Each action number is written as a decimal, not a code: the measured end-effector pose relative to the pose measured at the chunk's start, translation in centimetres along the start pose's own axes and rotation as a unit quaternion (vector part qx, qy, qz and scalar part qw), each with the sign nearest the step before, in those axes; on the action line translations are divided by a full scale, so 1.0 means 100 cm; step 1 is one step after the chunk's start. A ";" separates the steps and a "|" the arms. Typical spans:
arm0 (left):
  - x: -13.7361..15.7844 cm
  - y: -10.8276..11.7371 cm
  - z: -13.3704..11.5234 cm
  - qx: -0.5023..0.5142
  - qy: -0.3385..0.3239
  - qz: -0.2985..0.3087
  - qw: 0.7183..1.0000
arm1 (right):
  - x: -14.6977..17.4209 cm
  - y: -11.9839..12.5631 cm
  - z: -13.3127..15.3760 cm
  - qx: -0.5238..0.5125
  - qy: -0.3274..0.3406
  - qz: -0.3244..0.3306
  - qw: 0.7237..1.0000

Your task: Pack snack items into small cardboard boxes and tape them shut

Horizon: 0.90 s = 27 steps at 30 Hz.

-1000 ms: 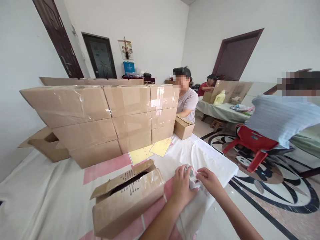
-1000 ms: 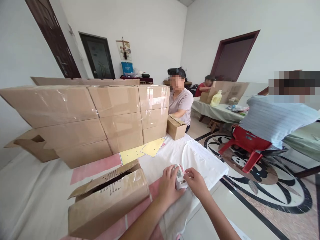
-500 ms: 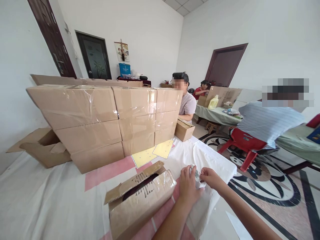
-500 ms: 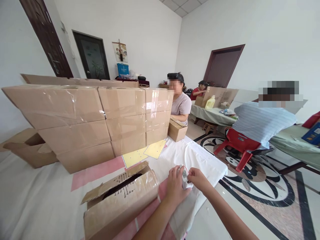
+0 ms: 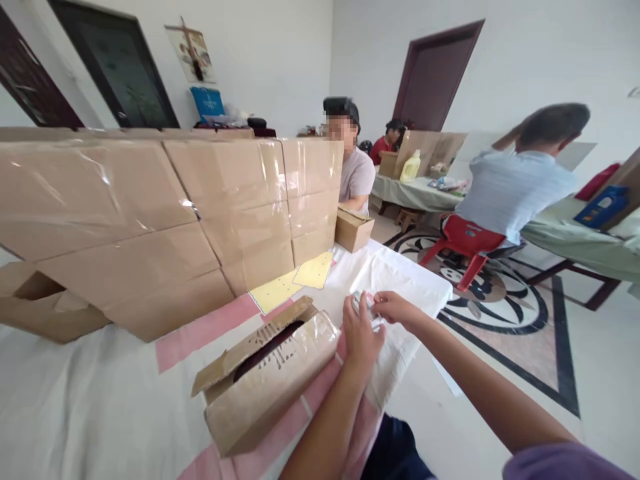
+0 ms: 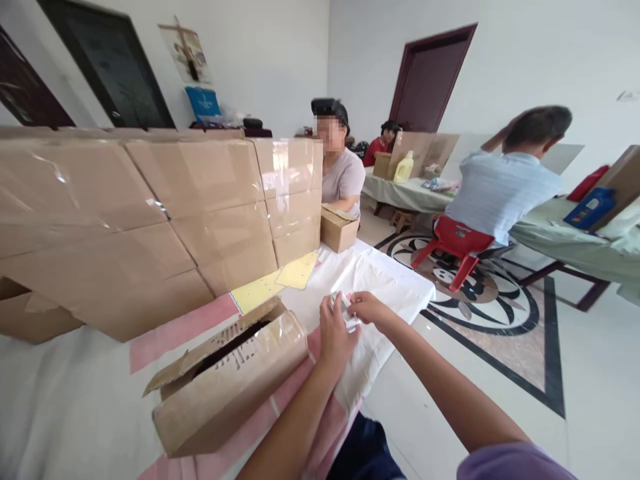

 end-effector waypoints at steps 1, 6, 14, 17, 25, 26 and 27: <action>-0.001 0.001 0.001 0.007 0.001 0.008 1.000 | 0.001 -0.001 0.000 -0.010 -0.006 0.013 1.000; -0.004 0.000 0.010 0.049 0.026 0.034 0.998 | 0.002 0.000 -0.002 -0.054 -0.045 0.090 0.993; -0.005 0.001 0.008 0.040 0.068 0.043 0.996 | 0.011 0.001 0.002 -0.087 -0.051 0.107 0.989; -0.005 0.002 0.006 0.029 0.073 0.039 0.996 | 0.017 0.002 0.011 -0.100 -0.035 0.092 0.990; -0.006 0.002 0.009 0.011 0.066 0.019 0.998 | 0.027 0.003 0.008 -0.044 -0.061 0.056 0.996; -0.007 0.001 0.009 0.007 0.061 0.016 0.998 | 0.028 0.003 0.005 -0.050 -0.062 0.054 0.995; -0.007 0.001 0.009 0.003 0.056 0.012 0.998 | 0.029 0.002 0.002 -0.056 -0.063 0.053 0.995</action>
Point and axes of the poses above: each hand's wrist, its own x-axis away from the middle knuckle, its own y-axis out of the back of the hand, z = x × y, the point moved 3 cm from there along -x, towards the middle knuckle, and after that the axes turned 13 degrees about z, right-handed, at the moved point
